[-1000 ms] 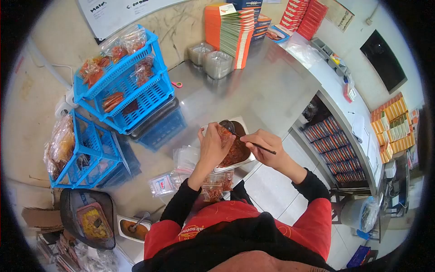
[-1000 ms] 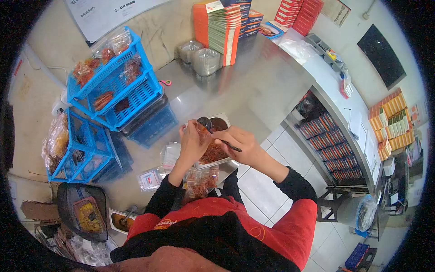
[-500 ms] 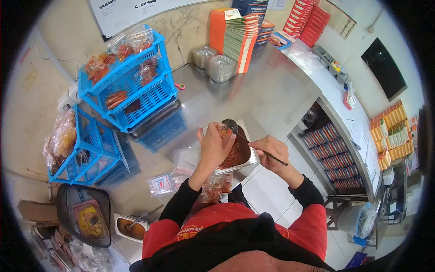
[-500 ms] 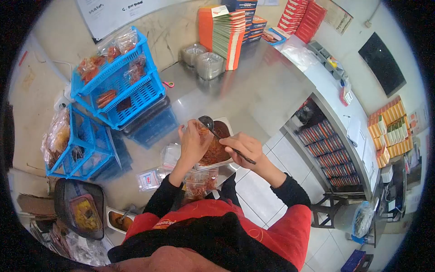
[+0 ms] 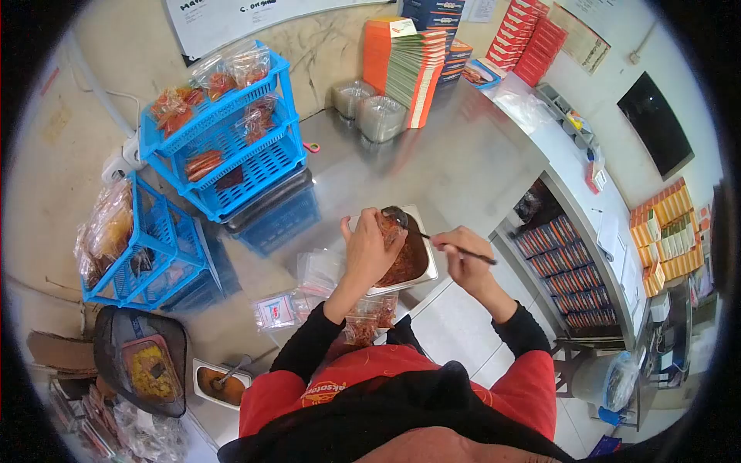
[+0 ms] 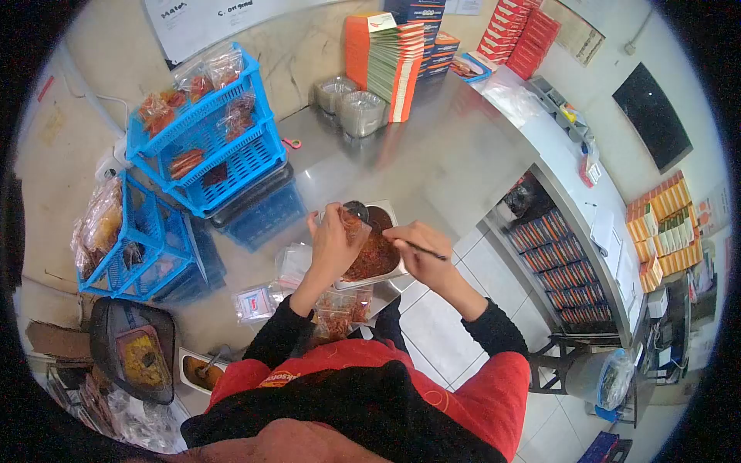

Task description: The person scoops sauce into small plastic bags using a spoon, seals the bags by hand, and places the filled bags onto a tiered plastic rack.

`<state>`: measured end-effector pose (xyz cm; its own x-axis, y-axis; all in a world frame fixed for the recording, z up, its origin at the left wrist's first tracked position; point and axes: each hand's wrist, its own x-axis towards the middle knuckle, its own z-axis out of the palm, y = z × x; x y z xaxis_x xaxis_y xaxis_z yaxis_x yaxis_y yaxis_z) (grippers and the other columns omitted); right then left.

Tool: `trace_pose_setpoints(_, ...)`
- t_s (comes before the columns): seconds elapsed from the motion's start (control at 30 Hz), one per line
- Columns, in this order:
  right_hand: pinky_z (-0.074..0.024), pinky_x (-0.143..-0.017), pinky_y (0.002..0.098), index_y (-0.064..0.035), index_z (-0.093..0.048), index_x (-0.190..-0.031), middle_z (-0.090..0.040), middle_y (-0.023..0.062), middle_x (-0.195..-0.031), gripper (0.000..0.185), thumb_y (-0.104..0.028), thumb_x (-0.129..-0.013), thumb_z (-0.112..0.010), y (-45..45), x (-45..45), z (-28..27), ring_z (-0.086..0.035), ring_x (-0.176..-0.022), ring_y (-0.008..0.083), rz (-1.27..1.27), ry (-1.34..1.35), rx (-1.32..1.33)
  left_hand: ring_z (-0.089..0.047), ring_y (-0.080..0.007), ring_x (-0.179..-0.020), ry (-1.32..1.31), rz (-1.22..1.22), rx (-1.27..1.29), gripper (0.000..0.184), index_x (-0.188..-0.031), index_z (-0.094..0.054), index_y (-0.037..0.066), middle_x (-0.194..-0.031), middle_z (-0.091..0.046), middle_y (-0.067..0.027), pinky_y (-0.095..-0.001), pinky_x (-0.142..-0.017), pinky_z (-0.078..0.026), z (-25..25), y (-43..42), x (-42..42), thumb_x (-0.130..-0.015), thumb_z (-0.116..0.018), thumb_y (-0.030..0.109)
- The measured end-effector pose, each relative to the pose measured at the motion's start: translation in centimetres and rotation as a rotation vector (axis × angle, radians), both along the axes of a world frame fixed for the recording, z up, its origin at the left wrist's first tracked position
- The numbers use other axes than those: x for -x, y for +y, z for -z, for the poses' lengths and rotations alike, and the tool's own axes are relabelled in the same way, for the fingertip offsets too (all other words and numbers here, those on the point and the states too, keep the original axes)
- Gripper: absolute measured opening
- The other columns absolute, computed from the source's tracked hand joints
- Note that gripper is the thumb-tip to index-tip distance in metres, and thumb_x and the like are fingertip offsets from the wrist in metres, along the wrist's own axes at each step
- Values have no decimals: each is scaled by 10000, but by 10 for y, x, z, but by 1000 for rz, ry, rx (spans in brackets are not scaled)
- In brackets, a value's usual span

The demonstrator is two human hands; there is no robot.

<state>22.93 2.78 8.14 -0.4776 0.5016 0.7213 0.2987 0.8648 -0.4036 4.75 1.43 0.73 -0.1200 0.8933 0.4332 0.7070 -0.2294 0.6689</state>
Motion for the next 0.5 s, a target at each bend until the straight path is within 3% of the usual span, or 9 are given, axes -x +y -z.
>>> trace_pose_setpoints(0.1,-446,-525,270,1,-602,-837,-602,81,-679,200,-150,-915,-497,1,-2,1,-566,-559,198,64,222,135,-552,-281,-864,-5,-10,-7,501,-1048,-403,-18,-912,-536,-125,-538,-932,-218,3,0,-2,-772,-674,300)
trace_pose_setpoints(0.27,-459,-512,284,7,-613,-880,-618,91,-723,207,-173,-910,-514,5,-5,-6,-583,-584,200,-90,31,-143,-551,-272,-869,14,-1,-26,509,-1061,-402,-20,-898,-526,-116,-535,-935,-218,3,0,-2,-774,-674,300)
trace_pose_setpoints(0.33,-465,-516,297,-11,-622,-947,-616,82,-769,177,-112,-803,-639,4,-7,-5,-576,-600,196,-176,-94,-253,-552,-270,-861,10,-4,-13,508,-1062,-400,-22,-890,-522,-108,-532,-936,-218,-1,0,-2,-772,-676,292)
trace_pose_setpoints(0.5,-471,-530,291,-13,-620,-946,-618,78,-790,186,-95,-782,-652,3,-7,0,-582,-619,193,-190,-201,-282,-551,-268,-838,-14,-7,-12,500,-1057,-401,-19,-875,-523,-100,-528,-930,-223,0,0,-1,-767,-680,279)
